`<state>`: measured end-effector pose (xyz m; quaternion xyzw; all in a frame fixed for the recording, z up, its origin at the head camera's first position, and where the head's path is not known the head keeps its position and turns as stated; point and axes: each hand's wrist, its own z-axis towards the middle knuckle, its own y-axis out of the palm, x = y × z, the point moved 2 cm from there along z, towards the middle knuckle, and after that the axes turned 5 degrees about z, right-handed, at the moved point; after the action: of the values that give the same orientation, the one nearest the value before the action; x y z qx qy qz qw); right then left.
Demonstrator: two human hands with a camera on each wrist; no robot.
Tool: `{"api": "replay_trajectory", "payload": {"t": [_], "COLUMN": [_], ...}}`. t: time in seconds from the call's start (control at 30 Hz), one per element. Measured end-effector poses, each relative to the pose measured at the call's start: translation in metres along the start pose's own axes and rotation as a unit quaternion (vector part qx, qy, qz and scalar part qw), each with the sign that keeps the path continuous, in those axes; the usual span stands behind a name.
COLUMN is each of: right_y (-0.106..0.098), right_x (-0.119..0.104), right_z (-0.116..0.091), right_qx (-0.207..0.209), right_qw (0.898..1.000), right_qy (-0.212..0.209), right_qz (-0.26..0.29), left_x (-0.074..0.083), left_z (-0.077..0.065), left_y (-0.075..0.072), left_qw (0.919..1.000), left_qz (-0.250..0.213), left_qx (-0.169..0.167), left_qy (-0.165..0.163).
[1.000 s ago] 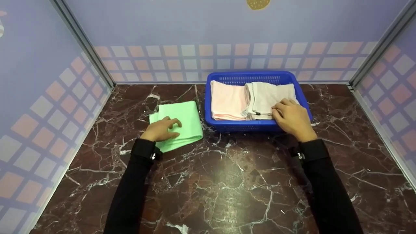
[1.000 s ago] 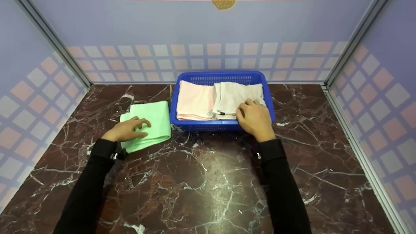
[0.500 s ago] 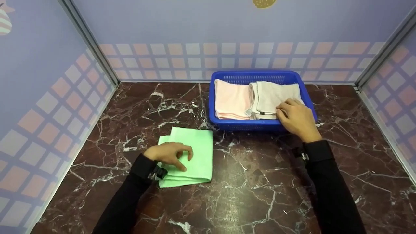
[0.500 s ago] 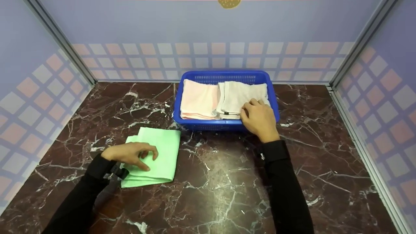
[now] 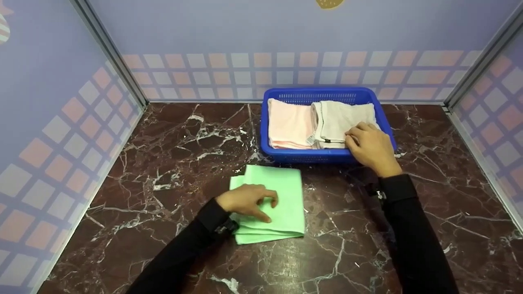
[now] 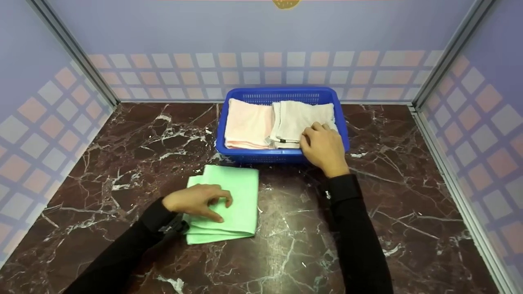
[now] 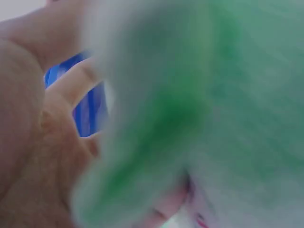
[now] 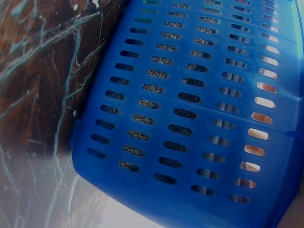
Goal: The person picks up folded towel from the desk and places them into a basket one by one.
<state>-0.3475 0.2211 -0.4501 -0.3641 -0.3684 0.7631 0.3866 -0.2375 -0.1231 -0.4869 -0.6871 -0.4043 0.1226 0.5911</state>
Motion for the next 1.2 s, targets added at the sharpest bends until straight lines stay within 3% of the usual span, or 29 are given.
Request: {"api": "replay_trajectory", "payload": {"t": [0.3,0.47,0.57,0.63,0.7,0.83,0.9,0.97,1.2], "right_y": [0.002,0.002,0.002,0.001,0.001,0.001,0.002,0.003,0.007], "right_x": [0.000,0.001,0.000,-0.003,-0.006,-0.011,-0.012,-0.012,-0.011], "right_z": [-0.002,-0.003,-0.003,-0.004,-0.005,-0.010,-0.013,-0.017,-0.021], "right_qx": [-0.002,0.000,0.006,0.013,0.025,0.075,0.096,0.107,0.103], "right_qw": [1.000,1.000,1.000,1.000,1.000,0.996,0.992,0.990,0.991], "right_qy": [0.001,0.004,0.010,0.011,0.003,-0.038,-0.061,-0.075,-0.079], "right_qz": [0.001,0.001,0.002,0.006,0.013,0.042,0.051,0.047,0.017], "left_x": [0.041,0.047,0.045,0.043,0.040,0.036,0.034,0.032,0.025], "left_z": [0.036,0.040,0.038,0.035,0.031,0.024,0.021,0.019,0.014], "left_y": [0.011,0.013,0.014,0.015,0.016,0.017,0.017,0.015,0.012], "left_qw": [0.9984,0.9977,0.9957,0.9924,0.9873,0.9694,0.9625,0.9597,0.9652], "left_qz": [0.011,-0.008,-0.043,-0.070,-0.076,-0.017,0.021,0.045,0.017], "left_qx": [0.049,0.060,0.075,0.100,0.138,0.201,0.200,0.188,0.150], "left_qy": [0.026,0.032,0.034,0.017,-0.023,-0.140,-0.182,-0.204,-0.214]}}
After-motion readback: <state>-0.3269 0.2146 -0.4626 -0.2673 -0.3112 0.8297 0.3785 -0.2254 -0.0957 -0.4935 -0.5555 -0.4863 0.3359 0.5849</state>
